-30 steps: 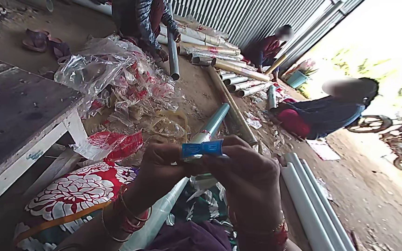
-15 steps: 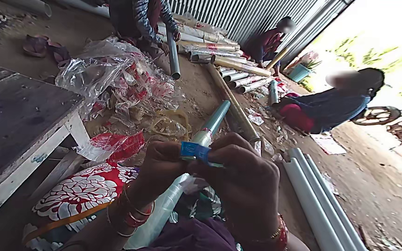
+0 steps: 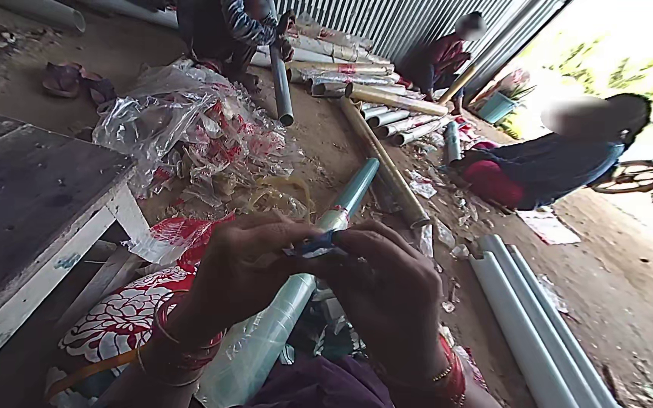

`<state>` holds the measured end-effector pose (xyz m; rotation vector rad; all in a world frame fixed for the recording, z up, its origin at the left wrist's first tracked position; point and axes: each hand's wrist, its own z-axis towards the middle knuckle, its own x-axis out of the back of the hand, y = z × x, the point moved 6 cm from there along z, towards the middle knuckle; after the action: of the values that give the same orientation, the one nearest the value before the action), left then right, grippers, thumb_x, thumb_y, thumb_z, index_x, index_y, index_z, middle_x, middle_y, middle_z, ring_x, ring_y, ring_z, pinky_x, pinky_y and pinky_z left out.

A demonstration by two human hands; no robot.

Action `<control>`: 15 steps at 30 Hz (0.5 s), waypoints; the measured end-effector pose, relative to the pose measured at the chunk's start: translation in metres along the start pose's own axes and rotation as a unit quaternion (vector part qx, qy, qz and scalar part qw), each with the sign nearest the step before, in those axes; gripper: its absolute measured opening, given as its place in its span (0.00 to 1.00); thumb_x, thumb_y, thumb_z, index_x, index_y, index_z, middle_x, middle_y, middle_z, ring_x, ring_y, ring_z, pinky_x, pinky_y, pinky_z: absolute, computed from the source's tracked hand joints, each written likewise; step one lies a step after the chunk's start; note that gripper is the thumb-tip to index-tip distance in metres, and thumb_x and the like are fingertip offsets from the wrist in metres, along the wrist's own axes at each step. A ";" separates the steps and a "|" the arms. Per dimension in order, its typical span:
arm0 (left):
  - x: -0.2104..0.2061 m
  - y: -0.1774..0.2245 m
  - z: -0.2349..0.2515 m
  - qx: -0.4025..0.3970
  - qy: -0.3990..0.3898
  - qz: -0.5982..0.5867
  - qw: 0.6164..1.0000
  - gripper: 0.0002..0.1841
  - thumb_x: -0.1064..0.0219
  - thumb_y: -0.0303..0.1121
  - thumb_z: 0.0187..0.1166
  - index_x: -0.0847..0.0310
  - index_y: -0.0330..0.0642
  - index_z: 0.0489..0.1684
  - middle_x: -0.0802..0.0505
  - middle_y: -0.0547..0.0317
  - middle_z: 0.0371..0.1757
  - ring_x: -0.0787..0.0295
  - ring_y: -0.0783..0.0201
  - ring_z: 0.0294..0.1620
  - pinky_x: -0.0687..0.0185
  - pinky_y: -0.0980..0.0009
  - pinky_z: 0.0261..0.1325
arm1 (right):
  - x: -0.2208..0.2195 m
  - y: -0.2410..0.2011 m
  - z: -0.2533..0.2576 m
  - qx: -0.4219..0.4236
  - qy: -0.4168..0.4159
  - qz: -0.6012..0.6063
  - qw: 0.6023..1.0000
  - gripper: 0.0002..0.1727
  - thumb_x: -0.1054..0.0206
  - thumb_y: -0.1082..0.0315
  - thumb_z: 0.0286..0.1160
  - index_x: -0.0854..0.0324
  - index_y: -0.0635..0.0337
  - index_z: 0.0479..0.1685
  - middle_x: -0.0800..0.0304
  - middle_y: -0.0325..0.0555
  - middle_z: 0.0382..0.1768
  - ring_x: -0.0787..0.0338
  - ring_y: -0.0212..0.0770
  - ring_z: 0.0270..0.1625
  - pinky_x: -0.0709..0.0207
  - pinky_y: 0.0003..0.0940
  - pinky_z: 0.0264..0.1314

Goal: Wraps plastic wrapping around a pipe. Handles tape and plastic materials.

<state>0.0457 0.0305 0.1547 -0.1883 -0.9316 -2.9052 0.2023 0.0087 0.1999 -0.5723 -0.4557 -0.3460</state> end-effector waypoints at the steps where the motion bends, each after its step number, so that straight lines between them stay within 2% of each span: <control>1: 0.000 -0.001 -0.001 -0.004 0.008 0.003 1.000 0.06 0.24 0.32 0.71 0.09 0.44 0.41 0.08 0.72 0.43 0.12 0.83 0.48 0.14 0.86 0.54 | -0.001 0.003 -0.002 -0.016 -0.007 0.040 0.999 0.09 0.23 0.67 0.72 0.12 0.64 0.40 0.11 0.39 0.37 0.14 0.20 0.40 0.19 0.11 0.44; 3: -0.002 -0.005 -0.001 0.011 0.020 -0.027 0.999 0.03 0.23 0.30 0.70 0.11 0.44 0.34 0.10 0.72 0.41 0.12 0.83 0.46 0.13 0.87 0.52 | -0.001 0.008 -0.005 -0.045 -0.009 0.120 0.992 0.08 0.24 0.68 0.74 0.12 0.64 0.42 0.08 0.38 0.39 0.11 0.22 0.40 0.13 0.17 0.46; 6: -0.002 -0.011 -0.002 0.041 0.040 -0.063 0.996 0.05 0.21 0.29 0.67 0.11 0.47 0.34 0.10 0.73 0.43 0.12 0.82 0.47 0.13 0.86 0.51 | 0.003 0.013 -0.007 -0.070 -0.007 0.154 0.985 0.05 0.26 0.74 0.72 0.10 0.65 0.42 0.06 0.39 0.39 0.08 0.25 0.41 0.11 0.20 0.48; 10: -0.007 -0.014 -0.005 0.043 0.067 -0.074 0.994 0.05 0.21 0.27 0.66 0.09 0.47 0.34 0.10 0.72 0.44 0.13 0.81 0.48 0.14 0.86 0.51 | 0.006 0.017 -0.009 -0.079 0.012 0.103 0.991 0.03 0.26 0.74 0.70 0.09 0.64 0.34 0.07 0.38 0.36 0.12 0.21 0.38 0.16 0.14 0.42; 12: -0.011 -0.013 -0.007 0.038 0.077 -0.087 0.993 0.05 0.21 0.27 0.66 0.09 0.46 0.34 0.10 0.72 0.44 0.12 0.81 0.47 0.13 0.85 0.50 | 0.005 0.020 -0.008 -0.108 0.008 0.136 0.985 0.01 0.26 0.75 0.68 0.11 0.63 0.31 0.09 0.35 0.32 0.13 0.20 0.35 0.17 0.14 0.40; 15: -0.015 -0.014 -0.010 0.042 0.094 -0.111 0.988 0.06 0.20 0.27 0.67 0.09 0.47 0.36 0.09 0.73 0.44 0.11 0.80 0.47 0.12 0.84 0.51 | 0.004 0.027 -0.006 -0.151 -0.008 0.196 0.969 0.02 0.27 0.77 0.66 0.11 0.60 0.30 0.09 0.33 0.30 0.12 0.21 0.35 0.15 0.16 0.42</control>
<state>0.0578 0.0365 0.1363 0.2053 -1.1033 -3.0033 0.2189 0.0256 0.1857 -0.9441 -0.2957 -0.0298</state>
